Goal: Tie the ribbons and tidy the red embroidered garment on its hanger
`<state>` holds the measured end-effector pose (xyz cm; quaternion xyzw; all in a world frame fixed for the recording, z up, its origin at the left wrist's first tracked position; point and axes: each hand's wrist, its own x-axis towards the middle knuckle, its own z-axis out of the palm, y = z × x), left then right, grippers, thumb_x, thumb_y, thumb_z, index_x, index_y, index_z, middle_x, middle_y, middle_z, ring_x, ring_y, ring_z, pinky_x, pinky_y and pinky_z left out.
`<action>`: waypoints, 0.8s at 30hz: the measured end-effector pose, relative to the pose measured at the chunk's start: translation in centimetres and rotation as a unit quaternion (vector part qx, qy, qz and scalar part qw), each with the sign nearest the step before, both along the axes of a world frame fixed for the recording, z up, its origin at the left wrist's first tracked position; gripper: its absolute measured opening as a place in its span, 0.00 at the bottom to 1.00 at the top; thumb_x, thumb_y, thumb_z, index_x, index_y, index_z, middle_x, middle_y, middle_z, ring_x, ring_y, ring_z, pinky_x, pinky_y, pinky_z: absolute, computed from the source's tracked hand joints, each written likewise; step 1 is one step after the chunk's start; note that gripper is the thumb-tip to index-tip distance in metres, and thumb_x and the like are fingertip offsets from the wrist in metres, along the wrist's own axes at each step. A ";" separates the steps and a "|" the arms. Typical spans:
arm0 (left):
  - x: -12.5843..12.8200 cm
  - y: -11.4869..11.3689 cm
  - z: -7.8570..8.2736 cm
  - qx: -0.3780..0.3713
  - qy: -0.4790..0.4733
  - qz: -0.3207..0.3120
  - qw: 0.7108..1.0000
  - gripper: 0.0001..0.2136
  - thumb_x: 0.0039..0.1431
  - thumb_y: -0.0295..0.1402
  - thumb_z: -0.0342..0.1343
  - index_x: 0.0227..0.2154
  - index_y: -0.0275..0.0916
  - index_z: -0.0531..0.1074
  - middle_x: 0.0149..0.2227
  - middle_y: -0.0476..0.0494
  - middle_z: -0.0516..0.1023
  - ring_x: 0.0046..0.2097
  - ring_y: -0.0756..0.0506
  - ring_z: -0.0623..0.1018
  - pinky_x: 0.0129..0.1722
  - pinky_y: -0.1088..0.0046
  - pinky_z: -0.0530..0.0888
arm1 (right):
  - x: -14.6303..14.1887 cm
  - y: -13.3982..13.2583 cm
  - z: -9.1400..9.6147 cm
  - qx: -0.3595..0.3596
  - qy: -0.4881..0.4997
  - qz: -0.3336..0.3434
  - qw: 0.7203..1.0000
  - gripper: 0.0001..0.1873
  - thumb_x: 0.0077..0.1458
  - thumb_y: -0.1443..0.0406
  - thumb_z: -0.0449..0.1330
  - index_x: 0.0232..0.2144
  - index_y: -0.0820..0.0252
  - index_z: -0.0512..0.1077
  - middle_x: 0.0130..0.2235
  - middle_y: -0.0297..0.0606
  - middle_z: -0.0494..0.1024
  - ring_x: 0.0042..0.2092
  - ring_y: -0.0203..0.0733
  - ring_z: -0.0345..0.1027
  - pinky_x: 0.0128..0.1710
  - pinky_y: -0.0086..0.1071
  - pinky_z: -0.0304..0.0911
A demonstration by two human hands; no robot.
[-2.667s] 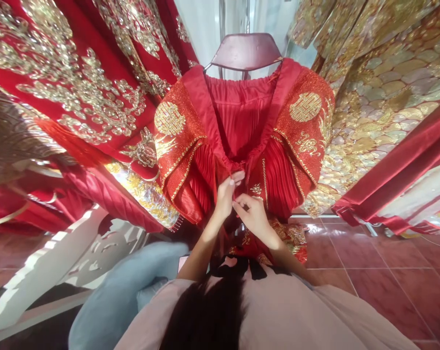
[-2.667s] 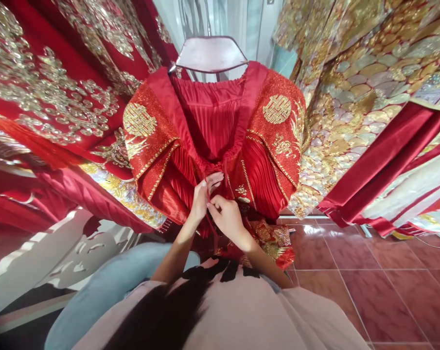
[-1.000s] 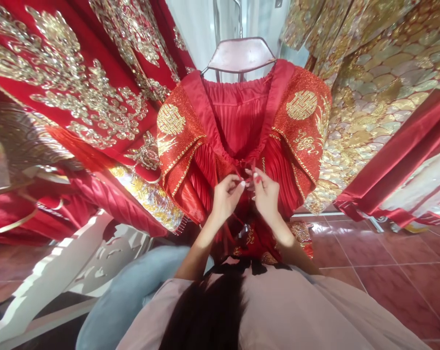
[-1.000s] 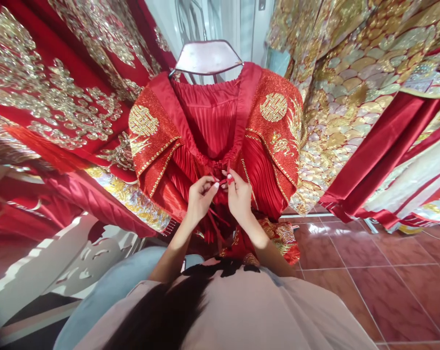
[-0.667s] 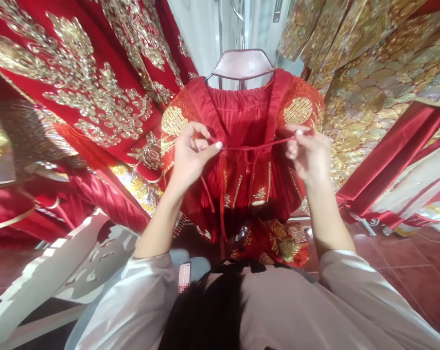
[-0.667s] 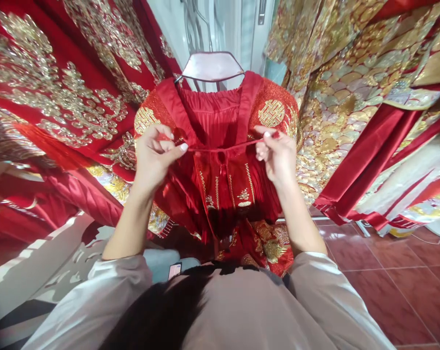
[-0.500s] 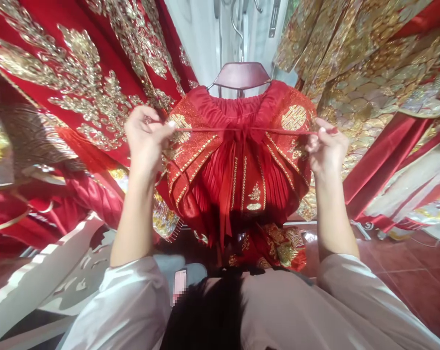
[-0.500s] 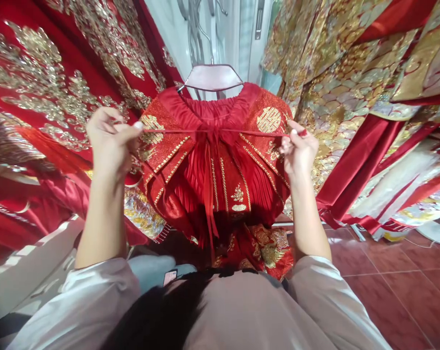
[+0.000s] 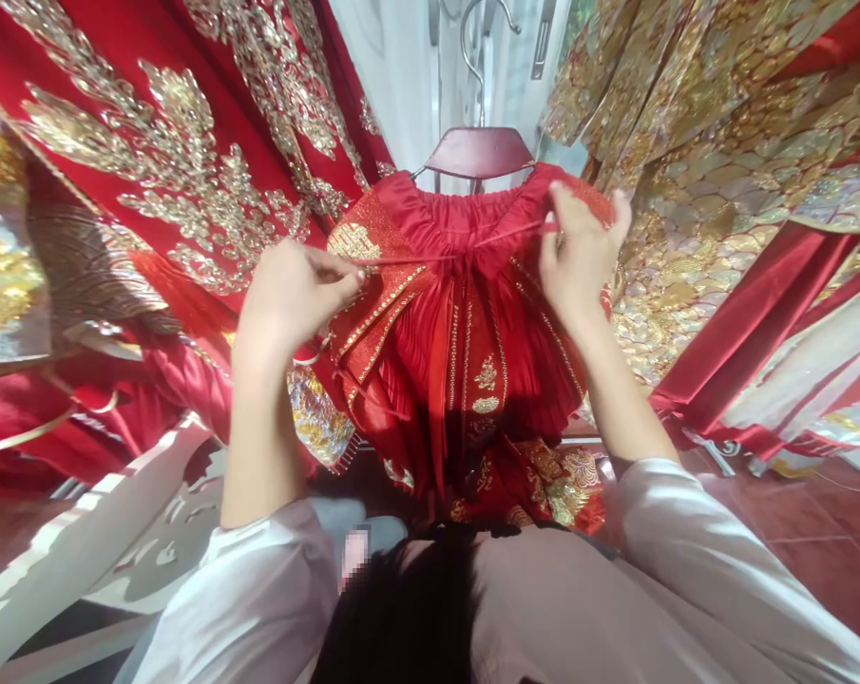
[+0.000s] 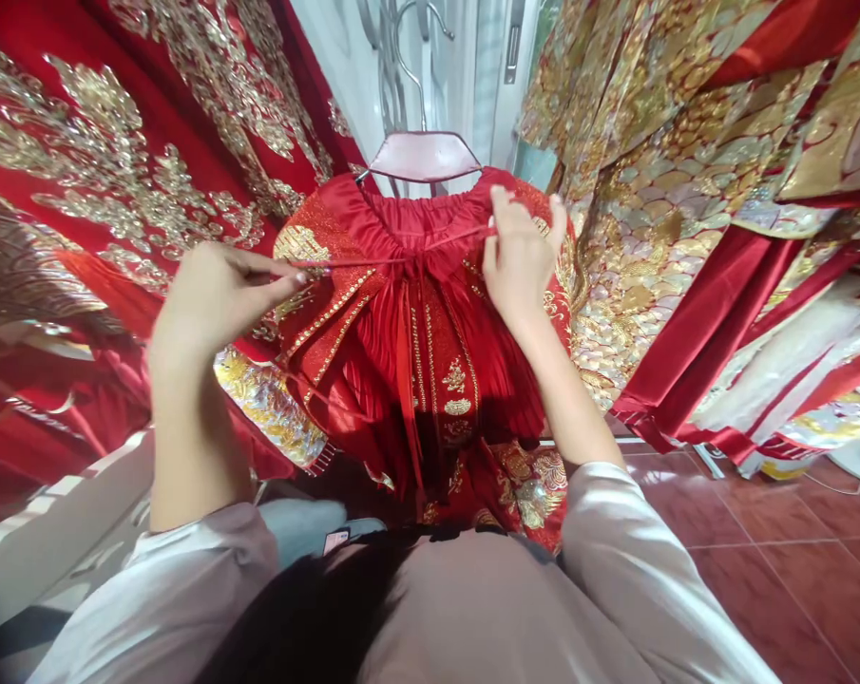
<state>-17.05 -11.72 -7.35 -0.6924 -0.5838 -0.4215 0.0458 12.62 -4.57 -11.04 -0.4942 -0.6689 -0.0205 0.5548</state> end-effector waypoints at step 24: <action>9.2 6.0 -1.6 -0.038 -0.117 -0.304 0.945 0.10 0.51 0.22 0.55 0.16 0.35 0.65 0.17 0.55 0.55 0.22 0.55 0.54 0.25 0.75 0.55 | -4.2 -0.5 -0.9 0.009 -0.142 0.189 0.972 0.16 0.61 0.62 0.51 0.44 0.61 0.74 0.30 0.36 0.72 0.33 0.36 0.66 0.36 0.30 0.58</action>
